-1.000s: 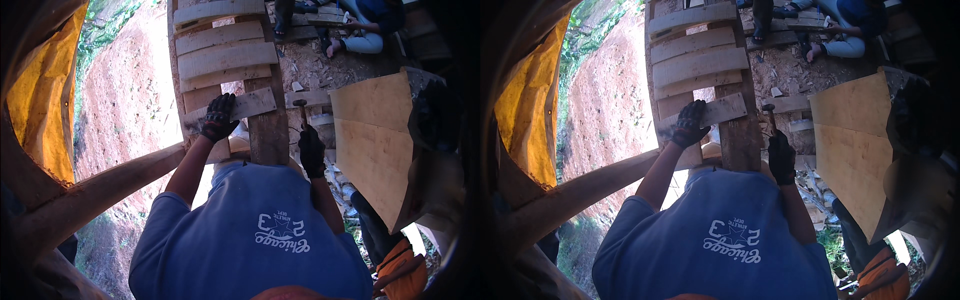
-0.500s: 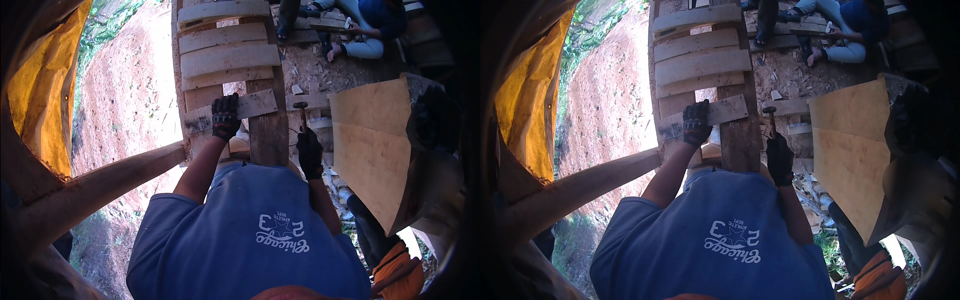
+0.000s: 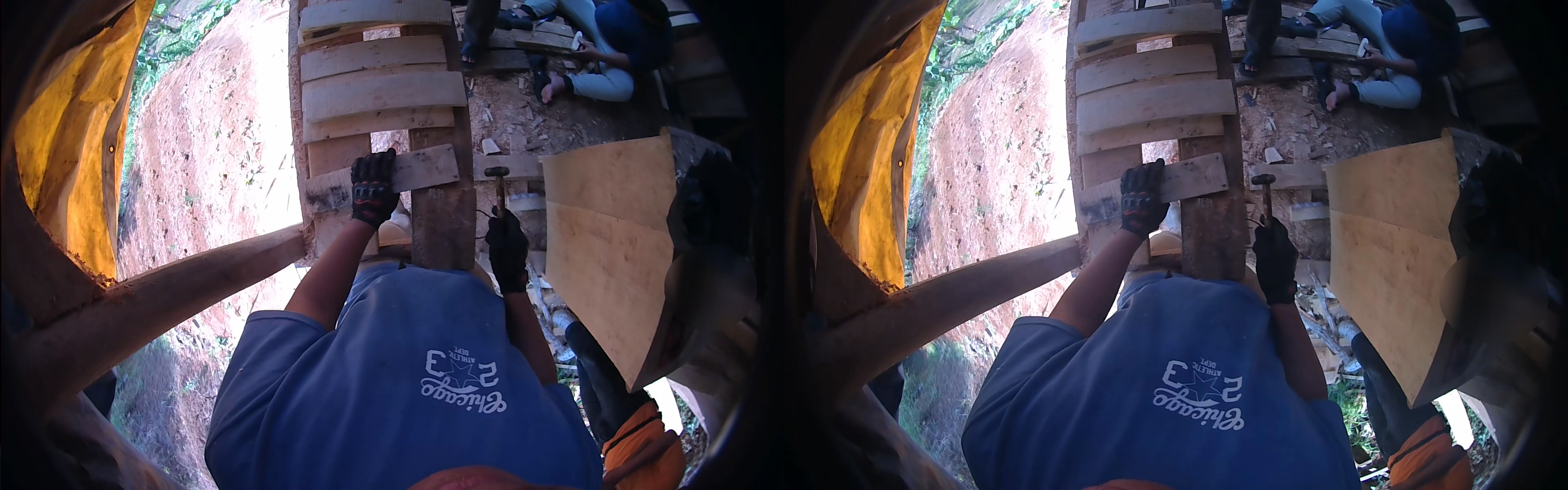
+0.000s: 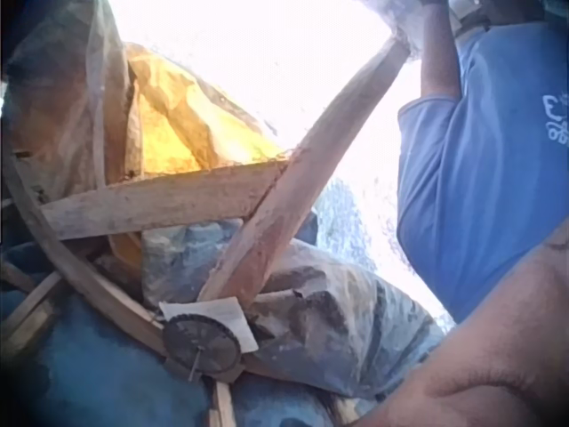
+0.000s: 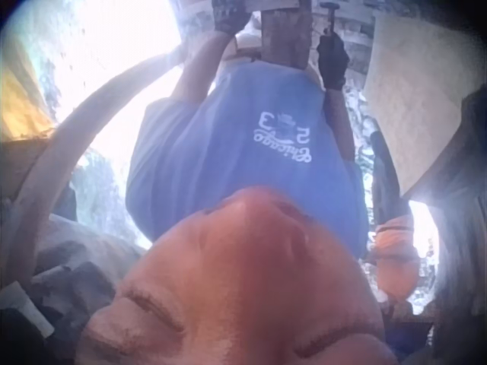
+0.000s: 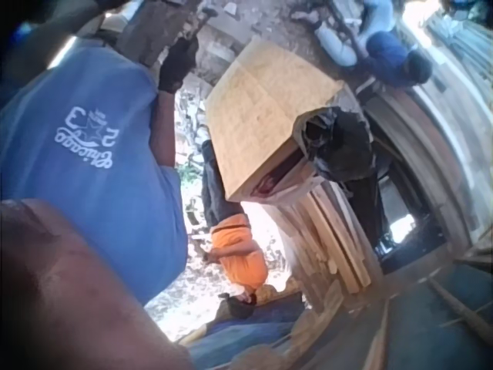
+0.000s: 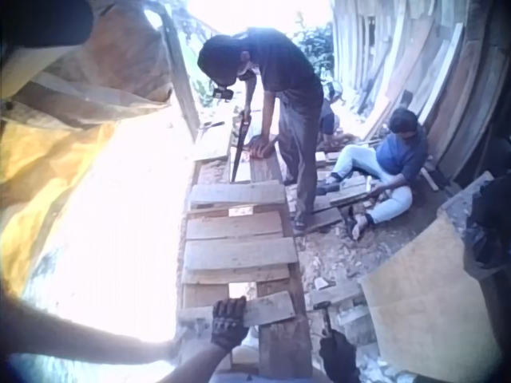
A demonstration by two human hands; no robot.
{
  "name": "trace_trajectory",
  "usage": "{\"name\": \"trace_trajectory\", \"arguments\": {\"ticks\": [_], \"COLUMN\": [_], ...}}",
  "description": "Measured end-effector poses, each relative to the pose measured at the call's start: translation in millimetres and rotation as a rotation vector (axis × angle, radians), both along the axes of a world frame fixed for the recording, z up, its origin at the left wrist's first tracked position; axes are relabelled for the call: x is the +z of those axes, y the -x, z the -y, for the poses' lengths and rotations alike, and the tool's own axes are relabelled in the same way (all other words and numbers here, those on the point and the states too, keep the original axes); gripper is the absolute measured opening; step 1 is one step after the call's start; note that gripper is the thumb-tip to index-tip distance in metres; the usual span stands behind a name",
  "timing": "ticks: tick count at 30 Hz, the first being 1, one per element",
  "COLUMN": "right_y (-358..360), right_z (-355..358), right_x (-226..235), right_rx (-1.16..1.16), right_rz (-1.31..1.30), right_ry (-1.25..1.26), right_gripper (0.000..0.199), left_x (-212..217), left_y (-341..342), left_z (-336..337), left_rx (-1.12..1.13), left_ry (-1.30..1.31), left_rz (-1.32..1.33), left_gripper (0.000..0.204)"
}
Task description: The person hammers nails into a wood plank to secure it to a wooden floor structure, then moves a loose wooden block onto the structure and hammers it into place.
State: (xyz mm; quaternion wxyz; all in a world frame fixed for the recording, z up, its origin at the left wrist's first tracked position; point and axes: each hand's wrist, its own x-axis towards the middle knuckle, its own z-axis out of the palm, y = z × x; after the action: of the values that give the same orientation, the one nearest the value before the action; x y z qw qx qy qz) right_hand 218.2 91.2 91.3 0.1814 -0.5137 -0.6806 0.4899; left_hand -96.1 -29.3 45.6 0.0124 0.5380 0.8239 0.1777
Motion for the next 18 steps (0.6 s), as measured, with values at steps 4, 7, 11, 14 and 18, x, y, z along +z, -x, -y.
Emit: {"name": "trace_trajectory", "arguments": {"ticks": [4, 7, 11, 14, 18], "right_y": [2.4, 5.3, 5.3, 2.5, 3.8], "right_z": [0.7, -0.1, -0.3, 0.7, -5.1], "right_x": [1.6, 6.0, 3.6, -6.4, 5.0], "right_rx": [-0.017, -0.019, -0.009, 0.018, 0.022], "right_rz": [-0.029, 0.011, 0.008, 0.015, 0.018], "right_ry": [0.068, 0.073, 0.050, -0.035, 0.086], "right_gripper": [0.031, 0.031, 0.031, 0.031, 0.029], "left_x": [-1.2, -0.6, -4.0, 3.8, 25.5], "left_y": [-0.4, -2.1, -0.6, 2.1, 9.6], "left_z": [0.5, 0.3, 1.7, 0.5, -4.4], "left_rx": [0.010, 0.016, 0.013, 0.001, -0.053], "left_ry": [0.012, 0.027, 0.063, 0.102, 0.116], "left_rz": [0.007, -0.029, -0.048, -0.005, 0.196], "left_gripper": [0.079, 0.079, 0.081, 0.080, 0.081]}}
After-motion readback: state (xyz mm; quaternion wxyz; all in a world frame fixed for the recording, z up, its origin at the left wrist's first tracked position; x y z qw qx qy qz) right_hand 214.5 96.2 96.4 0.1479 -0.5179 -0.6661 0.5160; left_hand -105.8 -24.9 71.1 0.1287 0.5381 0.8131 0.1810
